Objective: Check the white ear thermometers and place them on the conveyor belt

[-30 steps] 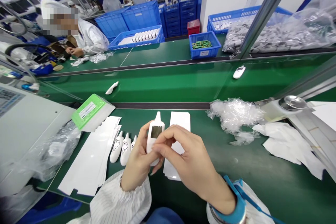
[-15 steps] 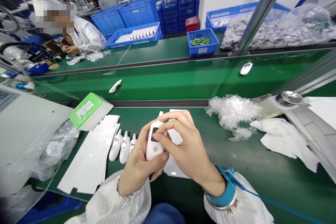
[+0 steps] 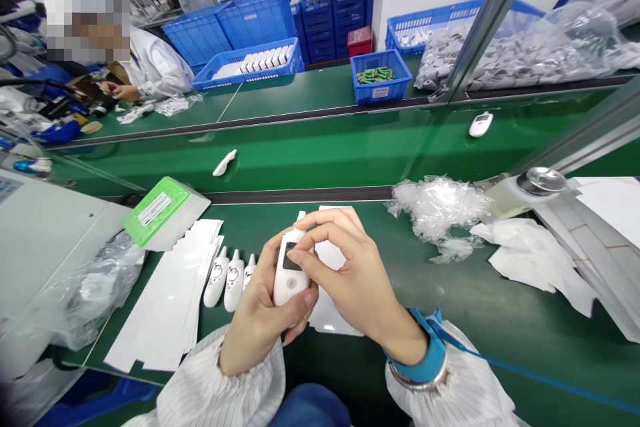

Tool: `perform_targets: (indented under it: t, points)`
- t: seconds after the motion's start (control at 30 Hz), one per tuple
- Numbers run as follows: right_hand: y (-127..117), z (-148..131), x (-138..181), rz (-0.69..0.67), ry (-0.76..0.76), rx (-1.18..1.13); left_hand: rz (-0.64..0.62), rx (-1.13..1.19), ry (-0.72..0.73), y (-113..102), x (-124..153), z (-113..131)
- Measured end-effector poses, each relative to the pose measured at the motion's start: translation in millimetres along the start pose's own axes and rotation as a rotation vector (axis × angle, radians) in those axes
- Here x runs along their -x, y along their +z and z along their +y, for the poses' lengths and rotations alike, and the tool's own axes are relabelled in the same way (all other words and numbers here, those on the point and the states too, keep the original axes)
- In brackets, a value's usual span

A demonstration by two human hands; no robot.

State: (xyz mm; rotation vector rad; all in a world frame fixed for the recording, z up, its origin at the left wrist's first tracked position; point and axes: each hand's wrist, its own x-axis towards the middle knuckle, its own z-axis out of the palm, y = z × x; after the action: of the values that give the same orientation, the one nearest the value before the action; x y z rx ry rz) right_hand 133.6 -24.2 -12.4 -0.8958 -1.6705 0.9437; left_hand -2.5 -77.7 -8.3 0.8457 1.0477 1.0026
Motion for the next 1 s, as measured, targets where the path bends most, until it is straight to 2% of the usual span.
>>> perform_targets:
  t: [1.0]
  points:
    - [0.4,-0.3,-0.3,0.021,0.005,-0.003,-0.014,-0.019,-0.011,0.4,0.2,2.4]
